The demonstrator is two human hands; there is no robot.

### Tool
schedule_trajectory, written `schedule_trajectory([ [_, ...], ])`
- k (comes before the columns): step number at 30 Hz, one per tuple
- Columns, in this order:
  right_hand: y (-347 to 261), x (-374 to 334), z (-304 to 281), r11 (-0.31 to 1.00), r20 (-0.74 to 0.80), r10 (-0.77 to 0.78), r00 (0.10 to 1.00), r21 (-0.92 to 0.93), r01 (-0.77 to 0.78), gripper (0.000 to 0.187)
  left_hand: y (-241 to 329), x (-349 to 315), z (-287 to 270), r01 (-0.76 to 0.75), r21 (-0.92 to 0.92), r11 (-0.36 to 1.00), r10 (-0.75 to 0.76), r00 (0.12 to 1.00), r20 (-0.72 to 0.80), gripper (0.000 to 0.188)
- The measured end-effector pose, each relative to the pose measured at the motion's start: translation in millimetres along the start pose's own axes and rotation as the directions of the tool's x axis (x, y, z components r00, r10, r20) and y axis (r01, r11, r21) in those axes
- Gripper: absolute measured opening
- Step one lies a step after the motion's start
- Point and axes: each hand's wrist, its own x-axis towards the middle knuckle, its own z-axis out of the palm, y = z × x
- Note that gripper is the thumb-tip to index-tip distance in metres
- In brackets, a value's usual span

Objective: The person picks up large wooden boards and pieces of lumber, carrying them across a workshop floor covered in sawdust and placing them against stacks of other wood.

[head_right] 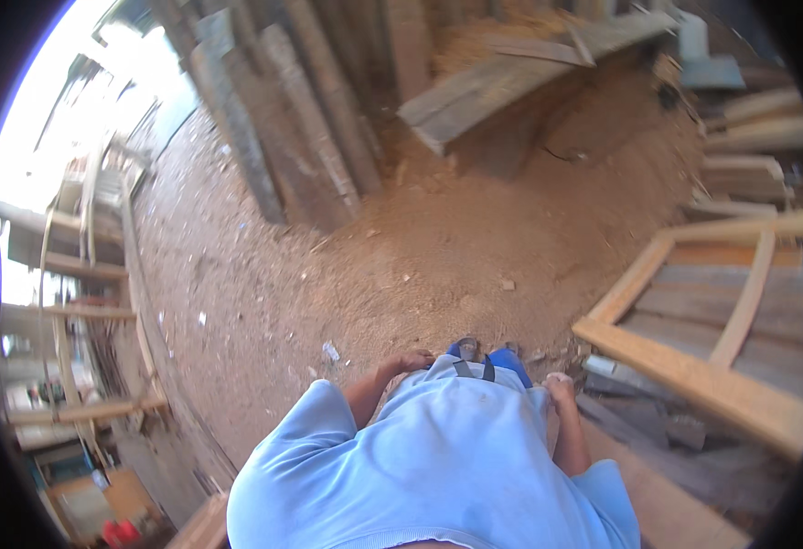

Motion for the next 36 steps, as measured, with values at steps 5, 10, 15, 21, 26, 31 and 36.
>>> schedule_trajectory([
  [5,27,134,1,0.607,0.355,-0.392,0.849,-0.594,0.528,0.021,78,-67,-31,0.012,-0.544,0.839,-0.136,0.972,-0.189,0.043],
  [10,-187,101,63,0.946,0.239,0.129,0.962,-0.321,-0.047,0.019,1,-42,-24,0.129,-0.803,0.582,-0.446,0.876,-0.182,0.044],
  [15,-320,190,93,0.880,0.345,-0.160,0.925,-0.375,0.292,0.015,-15,-49,-89,0.016,-0.798,0.602,-0.611,0.653,-0.448,0.041],
  [21,-587,145,202,0.284,0.272,-0.745,0.609,-0.697,0.658,0.036,-47,-77,-124,-0.299,-0.841,0.451,-0.807,0.266,-0.527,0.039],
  [26,-677,128,259,0.188,0.095,-0.636,0.766,-0.944,0.273,0.083,-65,-76,-138,-0.501,-0.825,0.263,-0.896,0.191,-0.402,0.034],
  [31,-658,164,310,0.288,-0.095,-0.609,0.787,-0.952,0.108,0.098,-93,-68,-105,-0.477,-0.826,0.301,-0.912,0.110,-0.396,0.036],
  [36,-655,144,334,0.273,-0.217,-0.690,0.691,-0.961,-0.029,0.090,-143,-95,-106,-0.459,-0.772,0.439,-0.841,0.095,-0.533,0.034],
])
